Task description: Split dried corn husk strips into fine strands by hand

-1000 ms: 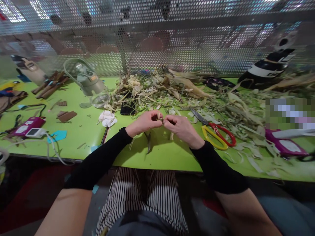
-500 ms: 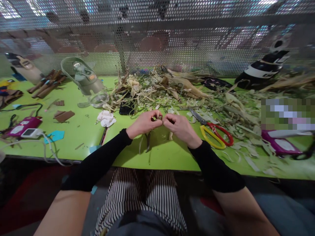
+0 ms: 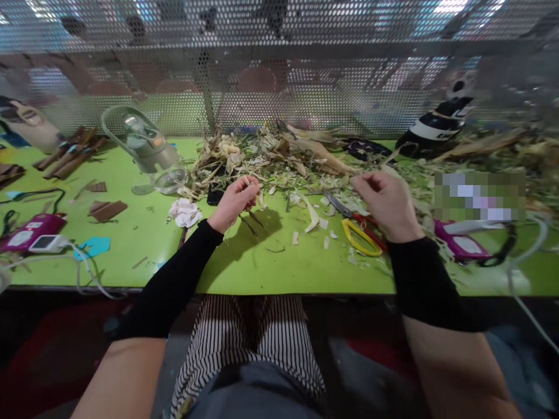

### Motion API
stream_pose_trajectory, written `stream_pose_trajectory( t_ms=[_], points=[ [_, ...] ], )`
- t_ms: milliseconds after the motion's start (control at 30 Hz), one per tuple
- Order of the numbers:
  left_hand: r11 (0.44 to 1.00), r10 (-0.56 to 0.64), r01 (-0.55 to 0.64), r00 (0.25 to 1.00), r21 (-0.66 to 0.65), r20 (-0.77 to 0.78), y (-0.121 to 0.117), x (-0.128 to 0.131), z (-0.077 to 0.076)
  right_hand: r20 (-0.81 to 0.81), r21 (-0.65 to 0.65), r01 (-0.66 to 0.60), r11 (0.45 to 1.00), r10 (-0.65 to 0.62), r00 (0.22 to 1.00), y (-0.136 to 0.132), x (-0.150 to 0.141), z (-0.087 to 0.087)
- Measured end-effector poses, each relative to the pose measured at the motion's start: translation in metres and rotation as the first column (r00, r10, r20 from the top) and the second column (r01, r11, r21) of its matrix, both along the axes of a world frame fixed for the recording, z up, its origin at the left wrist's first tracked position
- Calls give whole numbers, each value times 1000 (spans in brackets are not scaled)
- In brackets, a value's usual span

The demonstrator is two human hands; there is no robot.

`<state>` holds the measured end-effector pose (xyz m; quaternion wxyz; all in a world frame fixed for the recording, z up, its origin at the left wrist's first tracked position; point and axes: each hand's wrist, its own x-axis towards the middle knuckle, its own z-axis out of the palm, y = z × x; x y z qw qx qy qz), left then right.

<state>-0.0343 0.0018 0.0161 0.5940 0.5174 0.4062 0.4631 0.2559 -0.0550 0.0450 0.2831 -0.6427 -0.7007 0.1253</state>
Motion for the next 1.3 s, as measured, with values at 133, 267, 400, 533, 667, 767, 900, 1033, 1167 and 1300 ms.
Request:
stream_pose_trajectory(
  t_ms=[133,267,400,533,667,767,900,1033,1167,1300],
  points=[
    [1000,19,-19,1000,0,-8,-2,-1,2,111,-20,43,999,-40,993,-8,7,-10],
    [999,32,-32,999,13,-32,-5,-2,5,274,-84,158,984,-130,953,-15,14,-23],
    [999,37,-36,999,13,-27,-8,-1,6,366,-133,178,975,-119,923,-27,5,-36],
    [999,48,-48,999,2,-5,-7,-2,4,205,-146,64,987,-33,978,-28,4,-29],
    [998,60,-60,998,18,19,-5,-3,5,70,-42,262,964,-259,963,-14,38,5],
    [996,84,-84,996,21,14,-5,-4,8,59,-6,411,912,-410,910,-9,63,32],
    [994,104,-105,994,27,19,-5,-4,10,156,1,376,927,-372,915,-20,73,48],
    [995,98,-98,995,37,2,-5,-4,8,343,-184,289,939,-215,915,-35,72,42],
    [994,94,-93,996,51,-9,-4,-4,6,476,-333,332,883,-146,867,-47,85,28],
    [993,87,-90,996,80,37,-3,-4,5,545,-401,353,846,-89,834,-60,101,22]
  ],
)
